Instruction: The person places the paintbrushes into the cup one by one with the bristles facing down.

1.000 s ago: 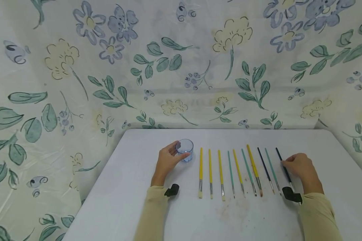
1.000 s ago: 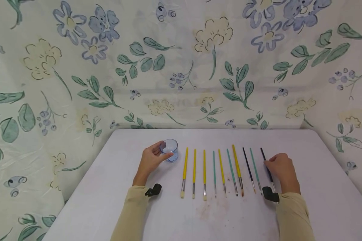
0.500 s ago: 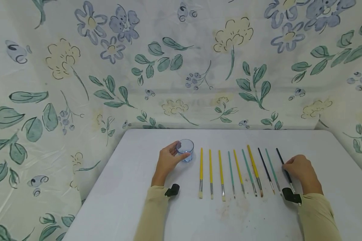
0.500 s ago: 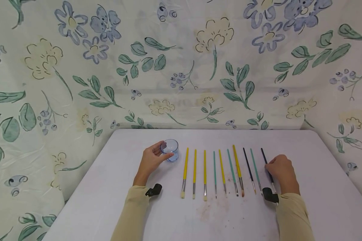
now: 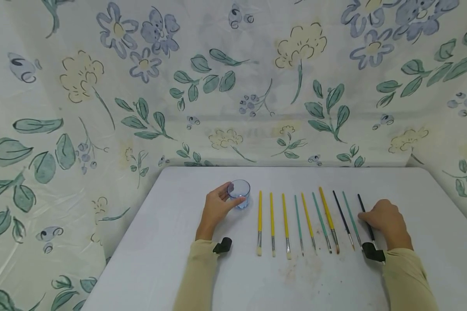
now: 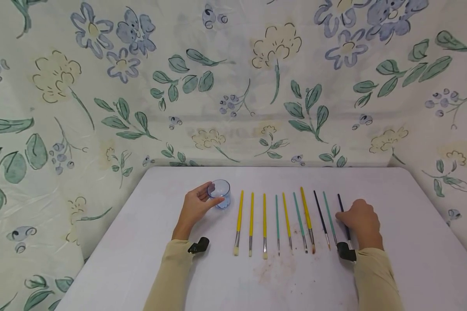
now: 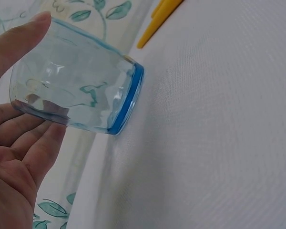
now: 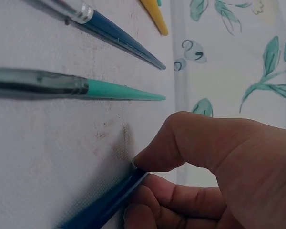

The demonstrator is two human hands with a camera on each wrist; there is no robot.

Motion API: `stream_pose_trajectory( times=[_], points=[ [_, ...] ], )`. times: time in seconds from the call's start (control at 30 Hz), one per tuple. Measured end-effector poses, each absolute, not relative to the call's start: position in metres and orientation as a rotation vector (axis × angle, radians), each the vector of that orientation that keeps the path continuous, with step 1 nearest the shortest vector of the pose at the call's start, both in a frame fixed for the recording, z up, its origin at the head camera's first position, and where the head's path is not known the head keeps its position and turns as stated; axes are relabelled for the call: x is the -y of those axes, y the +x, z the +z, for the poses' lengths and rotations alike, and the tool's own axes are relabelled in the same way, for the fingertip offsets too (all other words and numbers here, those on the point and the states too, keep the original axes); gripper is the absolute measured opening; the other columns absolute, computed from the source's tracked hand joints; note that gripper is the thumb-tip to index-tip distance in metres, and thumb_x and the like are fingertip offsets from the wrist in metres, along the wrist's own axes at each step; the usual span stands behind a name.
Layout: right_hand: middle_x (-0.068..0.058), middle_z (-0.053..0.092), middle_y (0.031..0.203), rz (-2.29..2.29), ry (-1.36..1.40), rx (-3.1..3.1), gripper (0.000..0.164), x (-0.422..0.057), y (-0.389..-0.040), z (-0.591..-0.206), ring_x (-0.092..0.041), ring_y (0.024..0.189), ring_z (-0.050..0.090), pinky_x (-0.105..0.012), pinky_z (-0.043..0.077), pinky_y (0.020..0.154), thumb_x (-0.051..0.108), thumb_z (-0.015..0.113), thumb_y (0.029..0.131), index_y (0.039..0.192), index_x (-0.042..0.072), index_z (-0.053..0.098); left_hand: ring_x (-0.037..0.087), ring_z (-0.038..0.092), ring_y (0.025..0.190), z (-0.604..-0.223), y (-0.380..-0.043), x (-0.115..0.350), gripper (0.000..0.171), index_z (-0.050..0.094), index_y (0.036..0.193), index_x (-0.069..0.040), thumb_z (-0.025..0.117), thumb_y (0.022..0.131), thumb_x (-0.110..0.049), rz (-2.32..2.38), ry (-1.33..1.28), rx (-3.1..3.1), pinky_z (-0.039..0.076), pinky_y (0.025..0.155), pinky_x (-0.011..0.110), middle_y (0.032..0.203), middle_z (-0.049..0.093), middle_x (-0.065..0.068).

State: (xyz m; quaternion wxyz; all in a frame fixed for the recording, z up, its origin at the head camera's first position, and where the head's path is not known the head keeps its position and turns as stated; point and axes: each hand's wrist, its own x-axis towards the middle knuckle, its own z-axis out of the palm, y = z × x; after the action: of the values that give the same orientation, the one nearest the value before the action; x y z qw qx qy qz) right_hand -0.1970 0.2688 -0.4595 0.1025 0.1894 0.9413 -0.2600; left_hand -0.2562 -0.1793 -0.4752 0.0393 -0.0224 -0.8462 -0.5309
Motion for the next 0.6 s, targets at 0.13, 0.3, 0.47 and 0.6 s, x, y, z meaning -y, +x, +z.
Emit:
stream_pose_trajectory(
  times=[0.13, 0.3, 0.47, 0.6],
  points=[
    [-0.027, 0.066, 0.086, -0.785, 0.530, -2.784, 0.045, -0.270, -0.195, -0.456, -0.029, 0.072, 0.058, -0.035, 0.052, 0.055, 0.027, 0.067, 0.085, 0.097, -0.017, 0.063, 0.022, 0.053, 0.136, -0.476, -0.256, 0.180, 0.089, 0.050, 0.144, -0.010, 0.086, 0.071, -0.046, -1.630, -0.074, 2.591, 0.045, 0.113, 0.032, 0.145, 0.056, 0.008],
    [-0.021, 0.066, 0.081, -0.840, 0.481, -2.795, 0.043, -0.275, -0.193, -0.450, -0.028, 0.073, 0.058, -0.033, 0.049, 0.056, 0.028, 0.065, 0.086, 0.096, -0.015, 0.066, 0.022, 0.052, 0.137, -0.477, -0.256, 0.180, 0.088, 0.050, 0.144, -0.010, 0.085, 0.072, -0.045, -1.624, -0.076, 2.594, 0.045, 0.113, 0.032, 0.145, 0.056, 0.008],
    [-0.014, 0.067, 0.074, -0.887, 0.439, -2.807, 0.044, -0.276, -0.192, -0.446, -0.025, 0.071, 0.059, -0.032, 0.048, 0.056, 0.029, 0.062, 0.089, 0.099, -0.014, 0.068, 0.022, 0.053, 0.136, -0.476, -0.257, 0.179, 0.087, 0.050, 0.143, -0.010, 0.085, 0.072, -0.046, -1.615, -0.080, 2.592, 0.045, 0.113, 0.033, 0.145, 0.056, 0.007],
    [-0.012, 0.068, 0.073, -0.926, 0.436, -2.802, 0.046, -0.277, -0.193, -0.446, -0.023, 0.071, 0.060, -0.030, 0.048, 0.057, 0.030, 0.061, 0.090, 0.104, -0.014, 0.066, 0.022, 0.053, 0.136, -0.476, -0.257, 0.179, 0.088, 0.050, 0.143, -0.010, 0.086, 0.071, -0.046, -1.622, -0.075, 2.590, 0.045, 0.113, 0.033, 0.145, 0.056, 0.007]
  ],
)
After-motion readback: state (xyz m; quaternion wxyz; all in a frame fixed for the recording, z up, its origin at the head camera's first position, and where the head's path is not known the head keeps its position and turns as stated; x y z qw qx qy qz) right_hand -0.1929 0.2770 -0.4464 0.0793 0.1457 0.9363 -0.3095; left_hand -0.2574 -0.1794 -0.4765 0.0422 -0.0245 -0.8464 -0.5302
